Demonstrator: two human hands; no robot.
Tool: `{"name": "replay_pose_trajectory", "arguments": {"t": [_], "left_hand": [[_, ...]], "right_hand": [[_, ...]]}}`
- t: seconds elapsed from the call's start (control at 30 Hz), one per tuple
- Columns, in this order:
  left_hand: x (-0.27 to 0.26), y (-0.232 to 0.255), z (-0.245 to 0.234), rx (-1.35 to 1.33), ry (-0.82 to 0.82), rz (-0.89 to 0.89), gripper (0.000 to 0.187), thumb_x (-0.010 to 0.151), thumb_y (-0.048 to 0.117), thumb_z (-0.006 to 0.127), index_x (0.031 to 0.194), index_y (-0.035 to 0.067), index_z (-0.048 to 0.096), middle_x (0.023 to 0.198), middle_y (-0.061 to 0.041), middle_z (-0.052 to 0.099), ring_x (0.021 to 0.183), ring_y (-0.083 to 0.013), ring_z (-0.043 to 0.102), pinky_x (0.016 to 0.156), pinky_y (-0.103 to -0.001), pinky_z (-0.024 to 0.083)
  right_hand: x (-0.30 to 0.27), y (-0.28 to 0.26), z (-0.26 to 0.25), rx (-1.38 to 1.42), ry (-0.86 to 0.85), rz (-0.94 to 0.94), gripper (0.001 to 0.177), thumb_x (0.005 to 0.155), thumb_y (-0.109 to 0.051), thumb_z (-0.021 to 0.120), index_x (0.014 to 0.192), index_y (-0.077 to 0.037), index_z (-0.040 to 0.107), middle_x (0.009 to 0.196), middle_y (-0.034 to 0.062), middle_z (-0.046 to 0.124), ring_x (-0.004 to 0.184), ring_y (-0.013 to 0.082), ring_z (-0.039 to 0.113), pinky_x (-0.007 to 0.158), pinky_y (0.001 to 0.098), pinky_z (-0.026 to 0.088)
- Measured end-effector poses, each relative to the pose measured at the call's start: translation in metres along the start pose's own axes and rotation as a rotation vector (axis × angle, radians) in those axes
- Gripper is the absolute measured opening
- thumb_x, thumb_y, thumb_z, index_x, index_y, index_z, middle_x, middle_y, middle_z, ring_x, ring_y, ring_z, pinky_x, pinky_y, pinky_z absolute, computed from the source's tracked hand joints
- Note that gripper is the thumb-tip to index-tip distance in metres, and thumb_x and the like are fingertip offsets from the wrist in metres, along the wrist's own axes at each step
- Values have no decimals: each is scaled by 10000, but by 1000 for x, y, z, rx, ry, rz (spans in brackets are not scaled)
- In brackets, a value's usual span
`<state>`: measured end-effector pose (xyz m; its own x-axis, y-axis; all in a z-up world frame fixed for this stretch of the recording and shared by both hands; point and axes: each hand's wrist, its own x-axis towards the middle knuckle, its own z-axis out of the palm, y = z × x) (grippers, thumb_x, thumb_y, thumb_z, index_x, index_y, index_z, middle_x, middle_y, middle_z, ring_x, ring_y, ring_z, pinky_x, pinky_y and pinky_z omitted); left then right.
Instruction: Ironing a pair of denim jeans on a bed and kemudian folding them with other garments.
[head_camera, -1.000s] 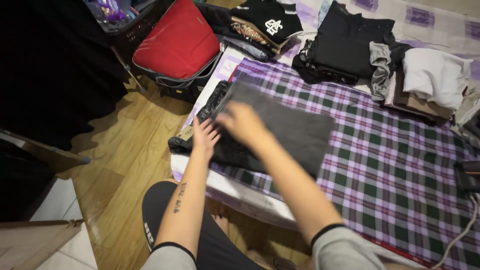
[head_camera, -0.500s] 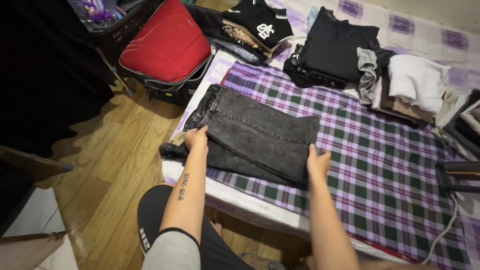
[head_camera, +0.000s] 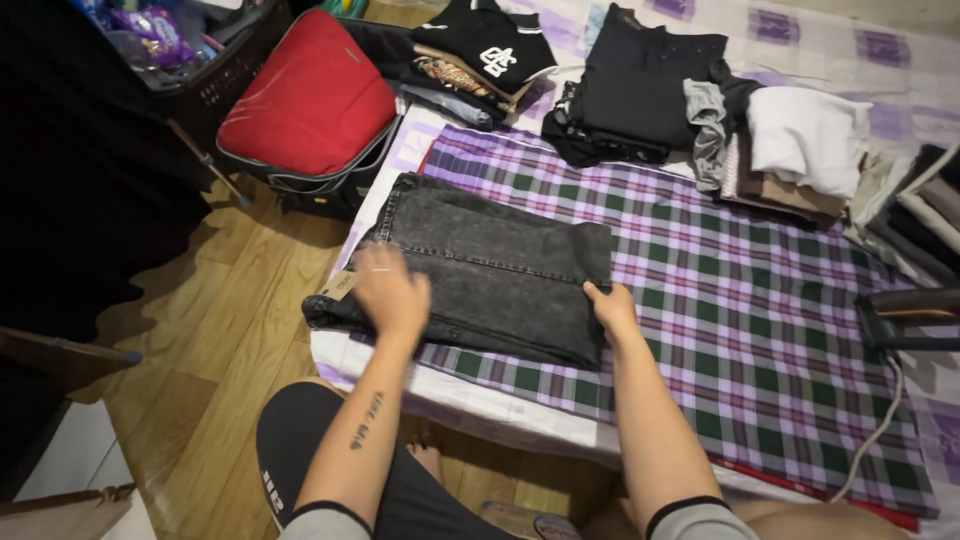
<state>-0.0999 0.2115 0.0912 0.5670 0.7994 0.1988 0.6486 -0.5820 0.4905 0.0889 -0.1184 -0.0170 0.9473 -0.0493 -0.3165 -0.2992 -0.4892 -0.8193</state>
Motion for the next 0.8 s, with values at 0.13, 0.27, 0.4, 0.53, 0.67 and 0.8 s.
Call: {"name": "replay_pose_trajectory", "arguments": {"t": [0.13, 0.27, 0.4, 0.53, 0.67, 0.8], "left_hand": [[-48, 10, 73, 132, -155, 720, 780, 940, 551, 533, 1506, 25, 429, 1597, -216, 371, 1508, -418, 250, 1209, -588, 160], [-104, 22, 119, 13, -248, 843, 867, 964, 662, 435, 1560, 34, 376, 1636, -203, 331, 1524, -388, 230, 1212, -584, 126], [-156, 65, 122, -54, -334, 886, 874, 967, 676, 433, 1550, 27, 379, 1633, -212, 327, 1527, -401, 230, 1218, -581, 114], [-210, 98, 129, -237, -426, 970, 943, 980, 705, 428, 1538, -53, 369, 1635, -245, 328, 1538, -407, 236, 1230, -581, 92], [-246, 109, 103, -339, -633, 1093, 1078, 912, 780, 474, 1537, -93, 370, 1619, -279, 348, 1562, -395, 242, 1290, -548, 90], [-259, 109, 93, -367, -574, 1103, 1192, 805, 805, 552, 1488, -152, 354, 1574, -328, 357, 1515, -413, 244, 1233, -534, 108]], "right_hand": [[7, 15, -22, 206, -85, -51, 492, 887, -282, 763, 1228, 60, 665, 1112, 184, 752, 961, 279, 716, 823, 409, 559], [4, 41, -80, 232, -117, 102, 499, 890, -290, 766, 1221, 69, 663, 1088, 204, 736, 934, 315, 709, 783, 470, 578], [-17, 73, -162, 325, -114, 170, 515, 858, -280, 778, 1231, 56, 661, 1085, 202, 733, 898, 313, 715, 775, 479, 594], [-26, 110, -243, 277, 45, 330, 498, 851, -264, 765, 1204, 73, 668, 1038, 217, 725, 840, 326, 714, 736, 457, 586], [-23, 118, -297, 205, 145, 233, 478, 815, -177, 755, 1215, 60, 643, 1016, 211, 706, 848, 321, 692, 722, 439, 578], [-69, -15, -254, 282, 225, 148, 713, 782, -133, 718, 1430, -47, 433, 1165, 180, 632, 954, 300, 668, 729, 448, 575]]}}
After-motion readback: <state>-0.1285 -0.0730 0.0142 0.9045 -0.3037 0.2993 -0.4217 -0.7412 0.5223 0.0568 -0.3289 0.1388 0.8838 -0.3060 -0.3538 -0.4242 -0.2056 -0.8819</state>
